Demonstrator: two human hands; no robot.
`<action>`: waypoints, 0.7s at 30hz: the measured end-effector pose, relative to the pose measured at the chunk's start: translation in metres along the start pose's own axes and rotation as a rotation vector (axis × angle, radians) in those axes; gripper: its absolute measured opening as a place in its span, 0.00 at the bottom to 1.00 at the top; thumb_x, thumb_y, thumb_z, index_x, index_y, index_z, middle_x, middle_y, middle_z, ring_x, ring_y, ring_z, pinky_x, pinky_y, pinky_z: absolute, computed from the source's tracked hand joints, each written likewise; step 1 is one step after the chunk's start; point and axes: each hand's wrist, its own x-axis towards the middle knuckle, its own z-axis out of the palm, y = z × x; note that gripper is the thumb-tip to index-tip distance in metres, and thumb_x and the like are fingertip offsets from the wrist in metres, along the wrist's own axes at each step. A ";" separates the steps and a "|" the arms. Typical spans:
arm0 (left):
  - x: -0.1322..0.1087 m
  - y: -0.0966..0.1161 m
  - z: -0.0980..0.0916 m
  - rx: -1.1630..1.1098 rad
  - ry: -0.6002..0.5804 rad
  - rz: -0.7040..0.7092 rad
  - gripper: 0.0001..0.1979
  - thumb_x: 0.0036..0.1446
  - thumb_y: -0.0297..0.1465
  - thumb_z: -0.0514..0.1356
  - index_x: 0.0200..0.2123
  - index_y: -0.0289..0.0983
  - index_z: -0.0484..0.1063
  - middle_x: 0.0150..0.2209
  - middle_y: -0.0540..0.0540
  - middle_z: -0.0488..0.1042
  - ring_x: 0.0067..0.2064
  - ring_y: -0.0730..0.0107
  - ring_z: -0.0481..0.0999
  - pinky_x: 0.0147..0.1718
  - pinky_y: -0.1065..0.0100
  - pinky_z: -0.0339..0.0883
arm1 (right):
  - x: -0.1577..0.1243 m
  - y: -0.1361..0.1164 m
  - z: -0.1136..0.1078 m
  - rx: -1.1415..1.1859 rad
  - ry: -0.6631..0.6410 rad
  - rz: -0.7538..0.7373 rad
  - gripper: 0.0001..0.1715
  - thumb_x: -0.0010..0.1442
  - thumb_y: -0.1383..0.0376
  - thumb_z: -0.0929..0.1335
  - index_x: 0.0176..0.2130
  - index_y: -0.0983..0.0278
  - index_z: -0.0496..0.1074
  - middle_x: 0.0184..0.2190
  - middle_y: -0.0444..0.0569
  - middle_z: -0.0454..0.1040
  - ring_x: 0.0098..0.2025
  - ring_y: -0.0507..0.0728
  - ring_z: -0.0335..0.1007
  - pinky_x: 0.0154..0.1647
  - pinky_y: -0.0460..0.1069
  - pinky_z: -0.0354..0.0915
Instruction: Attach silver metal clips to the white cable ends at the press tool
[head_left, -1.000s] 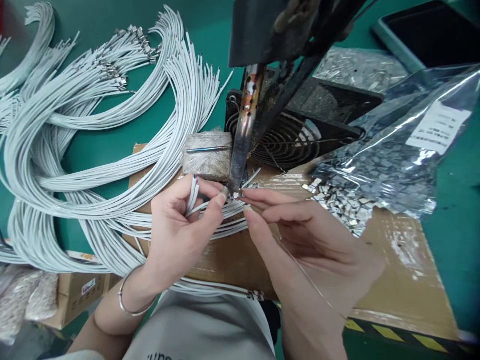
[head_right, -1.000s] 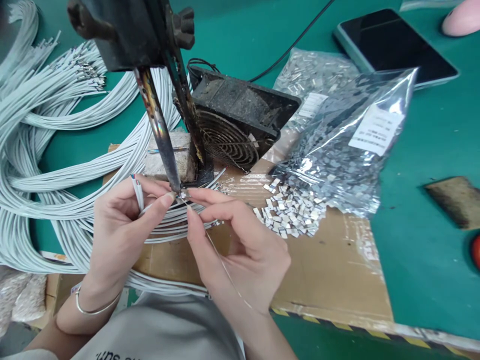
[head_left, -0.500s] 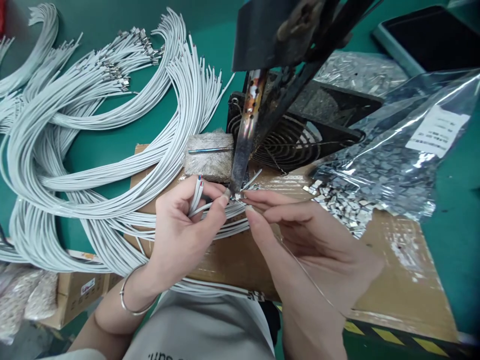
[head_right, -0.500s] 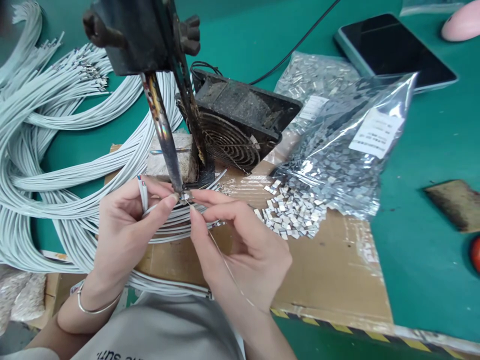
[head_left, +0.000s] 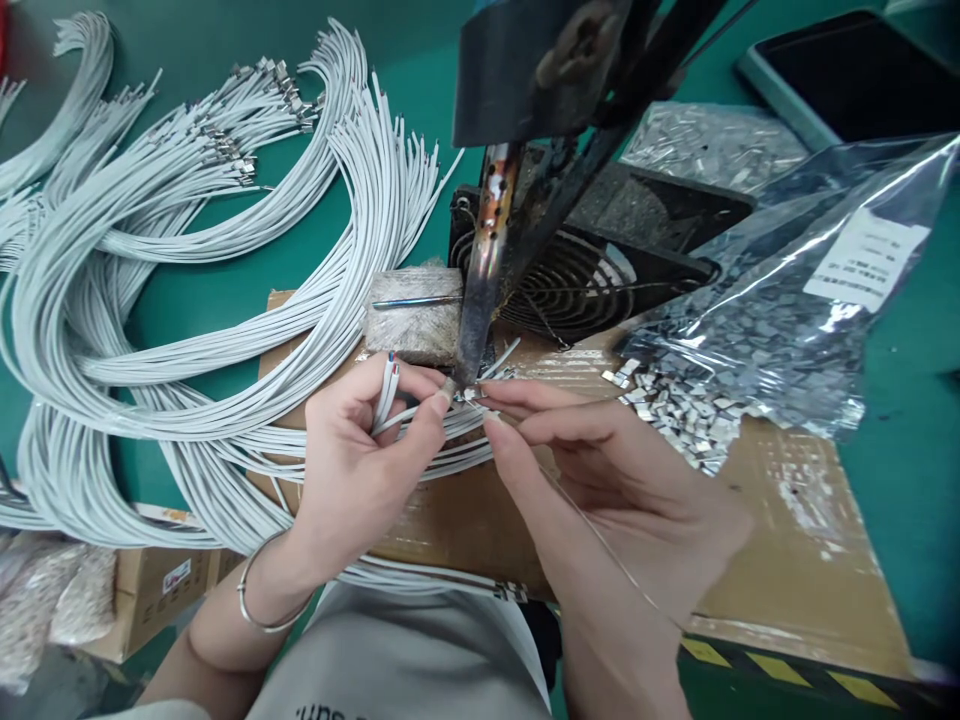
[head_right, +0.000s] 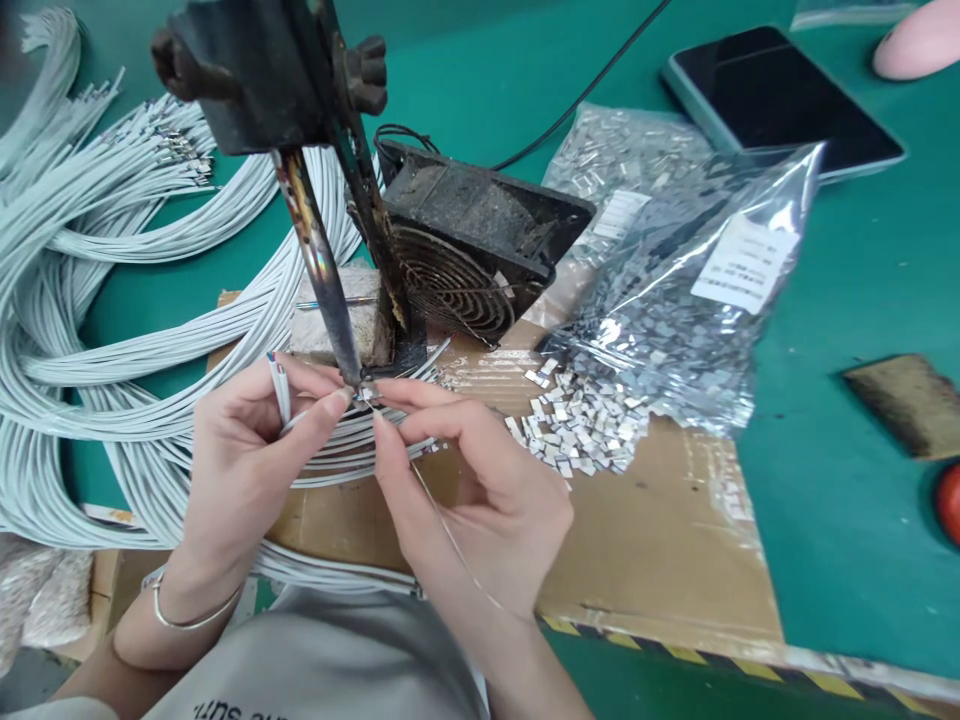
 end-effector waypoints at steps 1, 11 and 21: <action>0.000 0.000 0.000 0.000 -0.001 -0.001 0.09 0.58 0.21 0.68 0.28 0.39 0.79 0.32 0.53 0.82 0.33 0.76 0.78 0.31 0.76 0.71 | 0.000 -0.001 0.001 0.005 0.015 0.011 0.10 0.61 0.73 0.77 0.33 0.59 0.79 0.43 0.43 0.87 0.46 0.53 0.85 0.51 0.49 0.76; -0.001 -0.001 0.000 -0.016 -0.017 -0.090 0.07 0.60 0.25 0.68 0.30 0.38 0.79 0.32 0.50 0.83 0.34 0.73 0.77 0.31 0.74 0.69 | 0.000 0.005 -0.003 0.007 -0.024 -0.007 0.10 0.61 0.74 0.76 0.35 0.59 0.78 0.43 0.44 0.87 0.46 0.55 0.85 0.49 0.48 0.77; -0.003 -0.003 0.002 0.064 0.015 -0.015 0.07 0.56 0.23 0.68 0.28 0.39 0.77 0.32 0.47 0.81 0.35 0.66 0.78 0.25 0.70 0.64 | 0.000 0.009 -0.006 -0.048 -0.045 -0.049 0.10 0.61 0.73 0.76 0.36 0.57 0.79 0.43 0.46 0.86 0.47 0.60 0.85 0.49 0.54 0.79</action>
